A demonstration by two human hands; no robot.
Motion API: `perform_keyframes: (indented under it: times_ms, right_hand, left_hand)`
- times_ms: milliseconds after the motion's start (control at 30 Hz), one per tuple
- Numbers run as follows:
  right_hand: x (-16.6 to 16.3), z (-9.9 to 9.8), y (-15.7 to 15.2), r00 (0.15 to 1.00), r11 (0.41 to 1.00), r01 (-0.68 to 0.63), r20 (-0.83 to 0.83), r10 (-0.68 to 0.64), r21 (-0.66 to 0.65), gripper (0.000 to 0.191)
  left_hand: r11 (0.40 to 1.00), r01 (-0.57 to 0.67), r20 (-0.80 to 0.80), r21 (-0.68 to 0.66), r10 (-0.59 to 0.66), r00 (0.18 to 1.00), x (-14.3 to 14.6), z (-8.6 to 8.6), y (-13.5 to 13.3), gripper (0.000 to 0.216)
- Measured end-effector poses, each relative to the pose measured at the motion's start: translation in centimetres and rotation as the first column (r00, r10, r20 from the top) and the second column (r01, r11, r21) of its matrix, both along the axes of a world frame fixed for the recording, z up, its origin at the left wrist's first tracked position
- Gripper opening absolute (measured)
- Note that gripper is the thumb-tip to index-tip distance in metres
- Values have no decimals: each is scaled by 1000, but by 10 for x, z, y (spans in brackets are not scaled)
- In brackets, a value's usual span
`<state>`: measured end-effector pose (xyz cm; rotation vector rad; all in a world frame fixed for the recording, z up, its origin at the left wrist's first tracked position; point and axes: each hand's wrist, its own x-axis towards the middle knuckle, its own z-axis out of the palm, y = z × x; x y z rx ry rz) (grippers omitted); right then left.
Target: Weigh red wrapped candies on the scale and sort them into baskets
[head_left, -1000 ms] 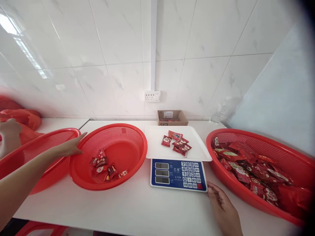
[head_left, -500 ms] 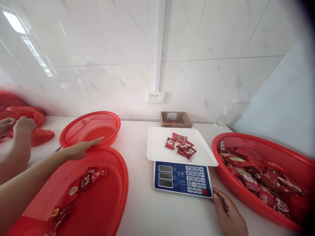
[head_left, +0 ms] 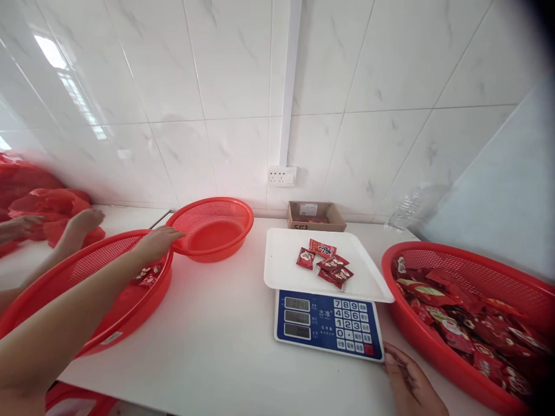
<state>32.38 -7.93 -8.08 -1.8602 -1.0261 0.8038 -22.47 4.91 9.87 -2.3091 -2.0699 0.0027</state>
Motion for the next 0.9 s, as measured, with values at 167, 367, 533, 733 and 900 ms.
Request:
perform_keyframes:
  times_ms: [167,367,533,733,900]
  right_hand:
    - [1,-6,2,1000,1000,-3,3,3,27,61]
    - [3,-9,2,999,998,-7,32,6,55,58]
    - [3,-9,4,1000,998,-2,26,0,63,58]
    - [1,-7,5,1000,996,-9,-10,10,86,58]
    - [1,-9,4,1000,992,-13,4,13,128,55]
  left_hand:
    - [969,45,277,-242,25,961,68,-15,3,54]
    - [976,96,330,-197,-26,943,121,-34,8,46]
    - [989,124,356,-81,-88,930,161,-32,17,49]
    - [933,357,374,54,-350,859,250,-29,27,58]
    - [792,610,347,-12,-569,746,323,-37,37,86]
